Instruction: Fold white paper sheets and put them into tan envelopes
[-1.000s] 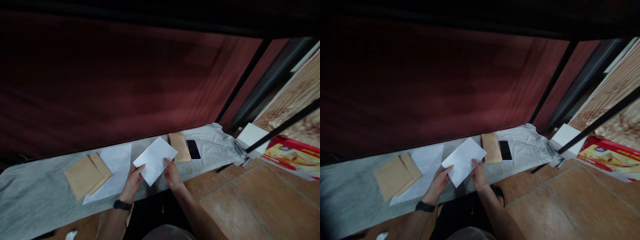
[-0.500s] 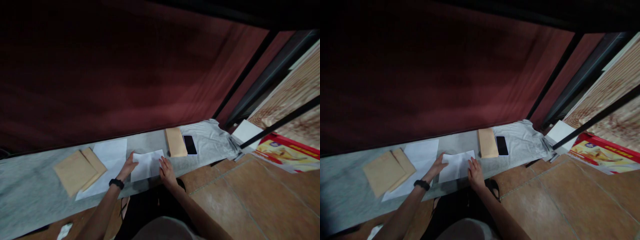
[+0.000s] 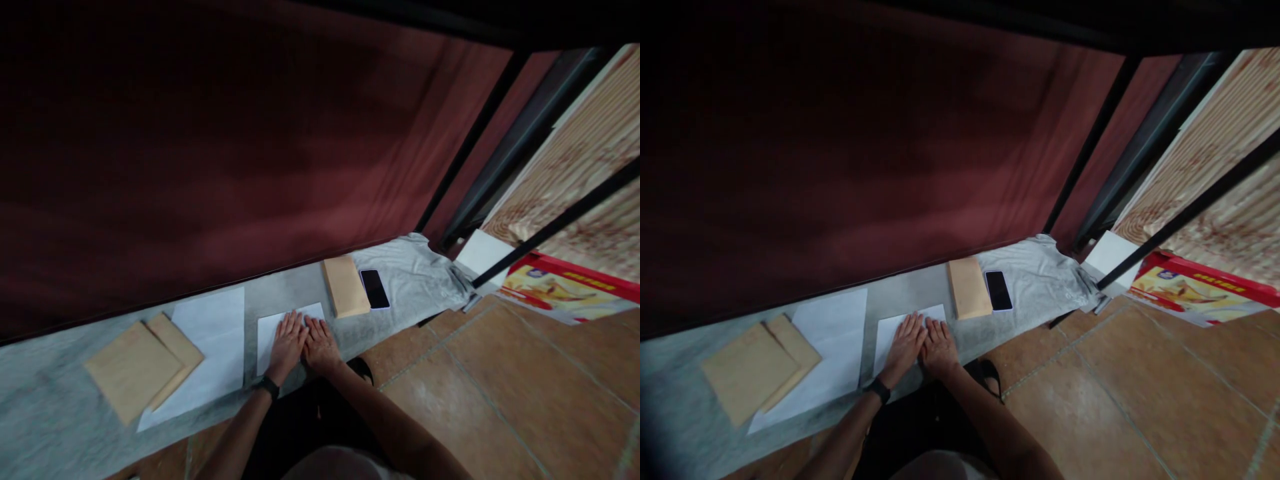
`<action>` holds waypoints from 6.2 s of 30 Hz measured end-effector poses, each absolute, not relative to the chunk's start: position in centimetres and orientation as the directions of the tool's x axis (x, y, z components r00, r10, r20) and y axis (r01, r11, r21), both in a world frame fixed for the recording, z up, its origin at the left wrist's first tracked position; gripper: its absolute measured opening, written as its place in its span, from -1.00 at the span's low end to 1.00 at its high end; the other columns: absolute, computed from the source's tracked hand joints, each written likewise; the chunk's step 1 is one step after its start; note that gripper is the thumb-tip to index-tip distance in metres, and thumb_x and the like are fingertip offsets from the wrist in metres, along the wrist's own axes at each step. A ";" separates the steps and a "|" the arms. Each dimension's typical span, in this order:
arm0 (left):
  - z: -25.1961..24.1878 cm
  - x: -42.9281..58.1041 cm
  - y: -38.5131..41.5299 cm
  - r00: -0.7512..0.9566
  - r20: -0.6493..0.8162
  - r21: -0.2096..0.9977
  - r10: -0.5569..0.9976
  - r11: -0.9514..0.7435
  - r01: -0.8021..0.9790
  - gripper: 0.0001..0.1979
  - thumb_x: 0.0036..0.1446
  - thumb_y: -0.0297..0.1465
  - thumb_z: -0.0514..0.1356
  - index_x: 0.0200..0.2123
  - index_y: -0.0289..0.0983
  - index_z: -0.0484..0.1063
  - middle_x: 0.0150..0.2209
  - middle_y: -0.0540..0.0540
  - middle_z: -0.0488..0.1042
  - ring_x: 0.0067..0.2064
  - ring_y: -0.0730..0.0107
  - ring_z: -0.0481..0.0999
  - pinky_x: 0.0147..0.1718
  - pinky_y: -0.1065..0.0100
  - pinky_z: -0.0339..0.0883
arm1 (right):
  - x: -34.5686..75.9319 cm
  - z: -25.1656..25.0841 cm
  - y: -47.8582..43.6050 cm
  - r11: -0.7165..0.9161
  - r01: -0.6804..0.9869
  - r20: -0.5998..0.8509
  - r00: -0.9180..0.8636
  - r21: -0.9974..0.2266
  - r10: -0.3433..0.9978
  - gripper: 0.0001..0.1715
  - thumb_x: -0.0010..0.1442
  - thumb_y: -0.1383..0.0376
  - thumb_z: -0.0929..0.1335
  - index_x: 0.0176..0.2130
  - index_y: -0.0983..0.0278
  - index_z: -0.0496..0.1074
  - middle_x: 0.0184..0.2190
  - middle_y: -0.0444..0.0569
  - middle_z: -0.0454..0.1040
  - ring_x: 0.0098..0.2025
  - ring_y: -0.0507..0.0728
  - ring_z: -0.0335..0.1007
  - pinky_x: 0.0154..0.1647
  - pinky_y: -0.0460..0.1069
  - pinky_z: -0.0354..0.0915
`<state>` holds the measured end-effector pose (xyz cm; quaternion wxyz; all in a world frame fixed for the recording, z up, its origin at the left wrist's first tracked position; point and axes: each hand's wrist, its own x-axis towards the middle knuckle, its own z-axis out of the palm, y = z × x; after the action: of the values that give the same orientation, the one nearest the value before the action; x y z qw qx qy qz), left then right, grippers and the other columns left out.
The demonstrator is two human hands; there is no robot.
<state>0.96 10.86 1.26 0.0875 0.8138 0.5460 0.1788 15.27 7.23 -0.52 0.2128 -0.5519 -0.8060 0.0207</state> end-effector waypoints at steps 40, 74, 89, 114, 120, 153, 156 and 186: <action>1.1 -2.7 2.8 0.523 0.100 0.140 0.846 -0.532 0.835 -0.50 0.37 -0.24 -0.07 0.31 -0.23 0.23 0.30 -0.14 0.31 0.40 0.19 0.10 0.39 -0.02 -0.17 | 12.7 0.8 10.2 0.482 0.762 0.287 -0.391 -0.433 0.875 -0.49 0.39 0.25 0.26 0.27 0.31 0.29 0.30 0.11 0.26 0.34 0.23 0.17 0.35 0.21 0.08; 2.4 -1.0 9.0 0.426 0.066 0.161 0.902 -0.431 0.888 -0.46 0.37 -0.28 -0.15 0.36 -0.22 0.13 0.37 -0.13 0.18 0.41 0.22 0.07 0.36 0.02 -0.11 | 19.1 1.5 2.5 0.583 0.741 0.259 -0.522 -0.334 0.812 -0.42 0.37 0.10 0.31 0.31 0.11 0.23 0.36 0.05 0.17 0.36 0.28 0.06 0.36 0.27 0.05; 6.6 -1.0 16.0 0.283 -0.088 0.226 0.955 -0.258 0.939 -0.64 0.18 -0.42 0.12 0.05 -0.30 0.43 0.12 -0.29 0.44 0.16 0.04 0.37 0.17 0.05 0.14 | 19.1 0.4 2.4 0.570 0.744 0.261 -0.507 -0.348 0.821 -0.40 0.38 0.07 0.30 0.33 0.07 0.19 0.39 0.04 0.10 0.38 0.32 0.04 0.36 0.29 0.03; 14.6 -4.4 16.0 0.272 0.154 0.883 0.950 -0.256 0.394 -0.77 0.06 -0.18 0.23 -0.29 -0.19 0.41 -0.15 -0.11 0.60 0.00 0.16 0.54 0.07 0.13 0.31 | 20.2 7.0 9.0 0.135 -0.214 0.078 0.253 -0.968 0.964 -0.23 0.09 0.02 0.48 0.22 0.15 0.32 0.15 0.07 0.43 0.21 0.26 0.34 0.30 0.28 0.18; 12.0 -5.8 13.7 0.299 0.298 0.648 0.906 -0.422 0.633 -0.79 0.00 -0.52 0.06 -0.32 -0.15 0.42 -0.01 -0.06 0.58 0.21 0.19 0.40 0.35 -0.08 -0.10 | 21.9 9.8 8.3 0.301 0.009 0.301 -0.026 -0.954 0.953 -0.78 0.29 0.16 0.34 -0.18 0.16 0.55 -0.08 -0.05 0.59 0.04 0.16 0.48 0.16 0.11 0.33; 2.6 -2.4 14.9 0.423 0.039 0.288 0.905 -0.416 0.863 -0.45 0.35 -0.22 -0.06 0.36 -0.15 0.11 0.40 -0.11 0.13 0.43 0.19 0.01 0.38 0.00 -0.18 | 19.6 0.4 2.6 0.563 0.656 0.261 -0.506 -0.503 0.822 -0.48 0.25 0.40 0.37 0.18 0.09 0.39 0.26 -0.06 0.35 0.30 0.12 0.22 0.40 0.16 0.00; 2.9 -2.9 15.3 0.346 0.030 0.275 0.938 -0.341 0.899 -0.44 0.35 -0.22 -0.07 0.36 -0.20 0.12 0.39 -0.16 0.14 0.43 0.16 0.00 0.38 0.00 -0.18 | 19.6 0.6 2.5 0.558 0.654 0.256 -0.504 -0.511 0.825 -0.47 0.25 0.40 0.36 0.18 0.09 0.39 0.26 -0.06 0.35 0.30 0.12 0.22 0.40 0.17 -0.01; 2.8 -8.6 4.0 0.209 0.082 0.734 0.974 -0.201 0.648 -0.71 0.24 -0.16 0.10 -0.18 -0.15 0.55 -0.04 -0.12 0.60 0.04 0.18 0.54 0.12 0.11 0.39 | 21.0 1.3 4.6 0.460 0.613 0.220 -0.427 -0.643 0.877 -0.70 0.38 0.30 0.28 0.04 0.11 0.50 0.04 -0.09 0.55 0.10 0.11 0.41 0.19 0.06 0.25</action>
<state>-8.57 4.00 2.79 0.2891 0.7218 0.5621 0.2821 20.97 4.59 1.29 0.2735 -0.4601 -0.8094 0.2417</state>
